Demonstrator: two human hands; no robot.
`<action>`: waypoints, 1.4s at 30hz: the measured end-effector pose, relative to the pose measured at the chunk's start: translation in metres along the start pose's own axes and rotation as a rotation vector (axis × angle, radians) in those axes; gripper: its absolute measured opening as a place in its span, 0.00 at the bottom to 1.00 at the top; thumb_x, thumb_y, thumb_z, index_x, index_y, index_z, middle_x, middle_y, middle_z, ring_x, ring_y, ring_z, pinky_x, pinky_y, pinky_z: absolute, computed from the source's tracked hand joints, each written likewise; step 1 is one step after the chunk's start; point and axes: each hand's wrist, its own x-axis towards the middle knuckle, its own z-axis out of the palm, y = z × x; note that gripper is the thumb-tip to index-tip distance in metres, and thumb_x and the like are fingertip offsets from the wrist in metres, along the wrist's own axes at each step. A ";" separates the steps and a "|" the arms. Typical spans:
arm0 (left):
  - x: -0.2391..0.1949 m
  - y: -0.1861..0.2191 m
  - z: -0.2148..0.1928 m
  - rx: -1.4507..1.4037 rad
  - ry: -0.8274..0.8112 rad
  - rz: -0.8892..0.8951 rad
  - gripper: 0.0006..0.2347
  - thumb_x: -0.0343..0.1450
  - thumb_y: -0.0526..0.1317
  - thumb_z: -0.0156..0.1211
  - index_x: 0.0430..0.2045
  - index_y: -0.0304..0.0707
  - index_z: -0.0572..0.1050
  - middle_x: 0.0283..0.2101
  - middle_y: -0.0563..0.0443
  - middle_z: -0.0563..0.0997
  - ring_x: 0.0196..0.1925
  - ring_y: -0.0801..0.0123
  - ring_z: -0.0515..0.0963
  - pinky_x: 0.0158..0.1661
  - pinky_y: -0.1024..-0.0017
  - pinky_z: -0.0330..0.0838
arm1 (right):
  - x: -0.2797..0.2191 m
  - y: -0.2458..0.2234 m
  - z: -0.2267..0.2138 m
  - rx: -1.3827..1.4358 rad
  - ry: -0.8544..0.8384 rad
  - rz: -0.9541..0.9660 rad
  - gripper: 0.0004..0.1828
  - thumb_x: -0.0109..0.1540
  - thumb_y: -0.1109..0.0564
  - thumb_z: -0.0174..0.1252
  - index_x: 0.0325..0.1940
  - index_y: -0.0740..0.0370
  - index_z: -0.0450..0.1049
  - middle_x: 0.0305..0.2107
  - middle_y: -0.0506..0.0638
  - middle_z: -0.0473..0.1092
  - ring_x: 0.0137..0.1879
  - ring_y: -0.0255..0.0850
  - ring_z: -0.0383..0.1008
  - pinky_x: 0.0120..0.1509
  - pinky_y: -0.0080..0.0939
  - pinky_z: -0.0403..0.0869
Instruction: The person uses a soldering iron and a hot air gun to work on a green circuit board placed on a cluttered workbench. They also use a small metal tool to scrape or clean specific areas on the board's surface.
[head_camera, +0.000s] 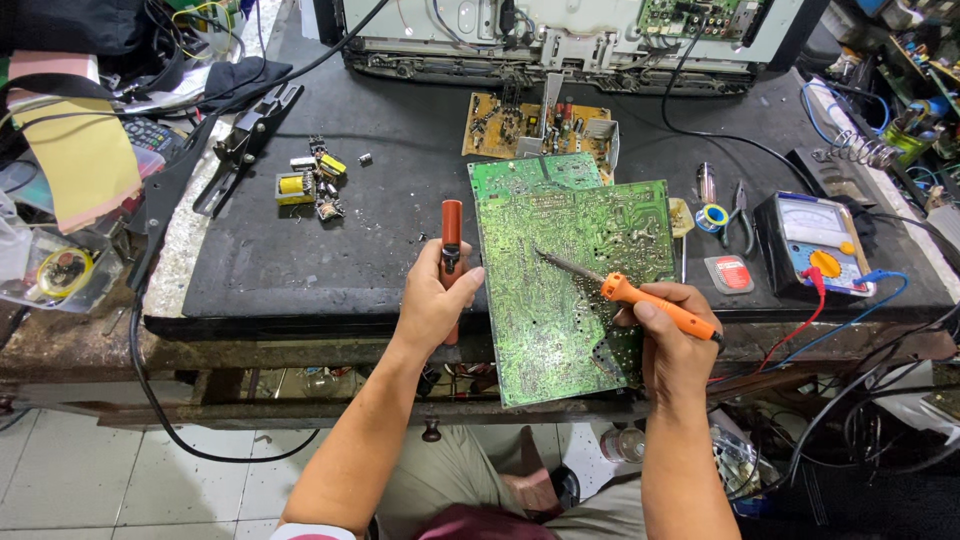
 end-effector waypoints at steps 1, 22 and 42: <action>0.001 -0.002 -0.001 -0.001 -0.001 -0.001 0.15 0.68 0.33 0.70 0.46 0.27 0.74 0.25 0.44 0.78 0.21 0.66 0.81 0.25 0.71 0.76 | -0.001 -0.001 0.000 -0.001 0.002 0.000 0.19 0.55 0.65 0.68 0.46 0.79 0.72 0.29 0.74 0.73 0.26 0.56 0.81 0.34 0.48 0.83; -0.004 0.015 0.000 0.232 -0.017 -0.033 0.17 0.63 0.37 0.75 0.43 0.37 0.78 0.28 0.47 0.79 0.26 0.67 0.77 0.29 0.71 0.71 | 0.000 -0.009 0.010 -0.001 0.003 0.041 0.16 0.59 0.62 0.66 0.46 0.76 0.72 0.25 0.70 0.73 0.24 0.52 0.79 0.32 0.43 0.81; -0.009 0.044 0.004 0.106 -0.025 0.060 0.10 0.73 0.35 0.59 0.47 0.35 0.76 0.26 0.50 0.79 0.23 0.72 0.75 0.29 0.74 0.71 | 0.004 -0.018 0.013 -0.020 -0.019 0.100 0.15 0.57 0.64 0.67 0.44 0.77 0.74 0.26 0.71 0.73 0.25 0.54 0.80 0.34 0.47 0.82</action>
